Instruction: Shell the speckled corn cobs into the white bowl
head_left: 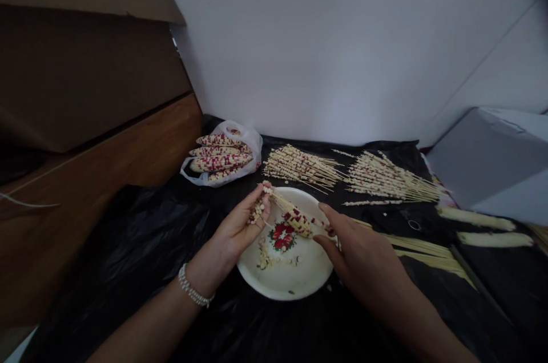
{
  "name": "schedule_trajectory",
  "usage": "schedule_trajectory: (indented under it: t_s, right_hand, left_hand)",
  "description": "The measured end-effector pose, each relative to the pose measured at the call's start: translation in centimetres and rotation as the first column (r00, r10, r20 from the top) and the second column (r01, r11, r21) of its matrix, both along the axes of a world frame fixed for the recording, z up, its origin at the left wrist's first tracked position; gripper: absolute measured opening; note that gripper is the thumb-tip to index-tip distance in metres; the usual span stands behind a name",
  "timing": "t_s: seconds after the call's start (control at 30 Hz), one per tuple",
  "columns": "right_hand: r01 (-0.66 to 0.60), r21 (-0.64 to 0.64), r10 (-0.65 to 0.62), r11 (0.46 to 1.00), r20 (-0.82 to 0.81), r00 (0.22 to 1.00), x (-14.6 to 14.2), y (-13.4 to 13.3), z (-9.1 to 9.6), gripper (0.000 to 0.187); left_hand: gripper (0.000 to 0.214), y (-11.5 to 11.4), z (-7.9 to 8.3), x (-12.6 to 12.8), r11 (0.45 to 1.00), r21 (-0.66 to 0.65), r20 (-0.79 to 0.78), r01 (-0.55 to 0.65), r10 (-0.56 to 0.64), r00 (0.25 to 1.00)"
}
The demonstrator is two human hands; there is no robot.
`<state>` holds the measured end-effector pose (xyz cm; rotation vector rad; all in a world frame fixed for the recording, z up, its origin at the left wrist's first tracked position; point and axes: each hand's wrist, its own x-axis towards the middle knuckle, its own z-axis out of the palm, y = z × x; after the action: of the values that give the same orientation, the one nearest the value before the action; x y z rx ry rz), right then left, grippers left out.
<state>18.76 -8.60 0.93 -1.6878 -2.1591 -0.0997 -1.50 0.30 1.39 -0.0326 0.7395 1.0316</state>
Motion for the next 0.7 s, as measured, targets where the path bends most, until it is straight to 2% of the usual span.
schedule_trajectory:
  t_s: [0.07,0.2,0.27,0.47,0.7]
  right_hand:
    - [0.004,-0.029,-0.003,1.000,0.009,1.000,0.4,0.0,0.3,0.041]
    - [0.026,-0.113,-0.018,0.993,0.073,0.997,0.7,-0.2,1.0,0.024]
    - [0.013,-0.141,-0.001,0.990,0.082,0.997,0.5,-0.5,1.3,0.027]
    - [-0.095,-0.089,0.096,0.992,0.006,0.995,-1.1,-1.4,1.4,0.025]
    - [-0.095,-0.044,0.095,0.995,-0.007,0.995,-2.3,-1.9,0.8,0.021]
  left_hand:
    - [0.036,0.6,-0.1,-0.6,0.999,0.022,0.000,-0.027,0.027,1.000]
    - [0.027,1.1,-0.7,-1.3,0.996,0.080,-0.046,-0.039,0.042,0.998]
    - [0.023,1.0,-0.7,-1.3,0.994,0.107,-0.058,-0.031,0.037,0.998]
    - [0.021,0.5,-0.2,-0.8,0.986,0.164,-0.021,-0.025,0.029,0.999]
    - [0.020,0.4,0.1,-0.6,0.981,0.170,-0.010,-0.092,0.095,0.995]
